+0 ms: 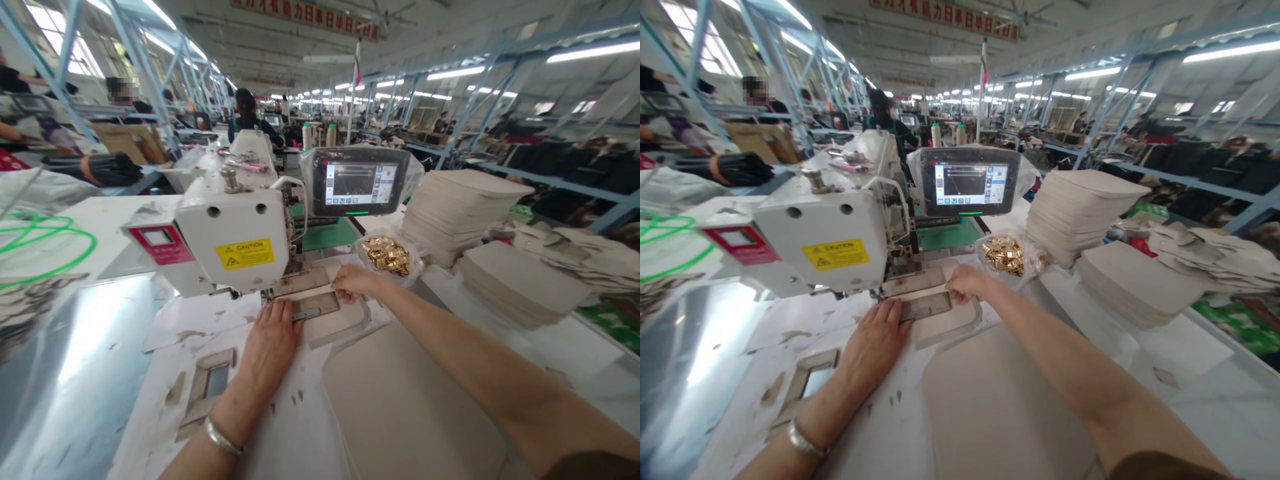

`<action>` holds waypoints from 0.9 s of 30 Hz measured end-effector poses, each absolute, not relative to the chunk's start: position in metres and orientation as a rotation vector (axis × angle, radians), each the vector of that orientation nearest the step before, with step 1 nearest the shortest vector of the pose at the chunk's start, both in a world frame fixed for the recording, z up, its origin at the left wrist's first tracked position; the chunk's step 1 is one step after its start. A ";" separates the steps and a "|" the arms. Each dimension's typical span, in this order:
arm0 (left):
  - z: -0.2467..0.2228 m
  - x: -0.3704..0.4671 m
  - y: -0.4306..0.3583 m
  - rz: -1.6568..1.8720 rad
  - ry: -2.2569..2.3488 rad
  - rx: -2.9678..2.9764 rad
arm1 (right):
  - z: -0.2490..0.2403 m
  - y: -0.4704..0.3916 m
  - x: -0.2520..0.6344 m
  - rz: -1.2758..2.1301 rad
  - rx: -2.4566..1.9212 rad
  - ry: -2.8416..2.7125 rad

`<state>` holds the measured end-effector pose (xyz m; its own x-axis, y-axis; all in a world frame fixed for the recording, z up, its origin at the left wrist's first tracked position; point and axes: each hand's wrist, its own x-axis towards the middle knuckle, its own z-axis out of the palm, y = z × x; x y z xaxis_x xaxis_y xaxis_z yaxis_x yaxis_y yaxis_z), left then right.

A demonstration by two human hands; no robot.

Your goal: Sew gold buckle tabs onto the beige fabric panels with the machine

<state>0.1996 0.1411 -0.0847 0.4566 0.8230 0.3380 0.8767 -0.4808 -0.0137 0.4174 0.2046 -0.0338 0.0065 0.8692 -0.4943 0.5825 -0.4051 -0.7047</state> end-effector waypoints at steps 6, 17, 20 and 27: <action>-0.080 0.196 0.144 -0.358 -1.459 -2.548 | -0.039 0.214 0.424 1.228 -2.052 -1.552; -0.076 0.157 0.142 -0.427 -1.468 -2.543 | -0.040 0.223 0.394 1.278 -2.102 -1.606; -0.076 0.143 0.140 -0.435 -1.485 -2.550 | -0.041 0.223 0.381 1.321 -2.101 -1.613; -0.072 0.115 0.136 -0.406 -1.561 -2.544 | -0.042 0.227 0.350 1.377 -2.085 -1.637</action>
<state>0.1150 0.1360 -0.0721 0.4287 0.8544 0.2936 0.8891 -0.4566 0.0304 0.3497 0.2269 -0.0419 -0.0195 0.8316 -0.5551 0.6893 -0.3910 -0.6099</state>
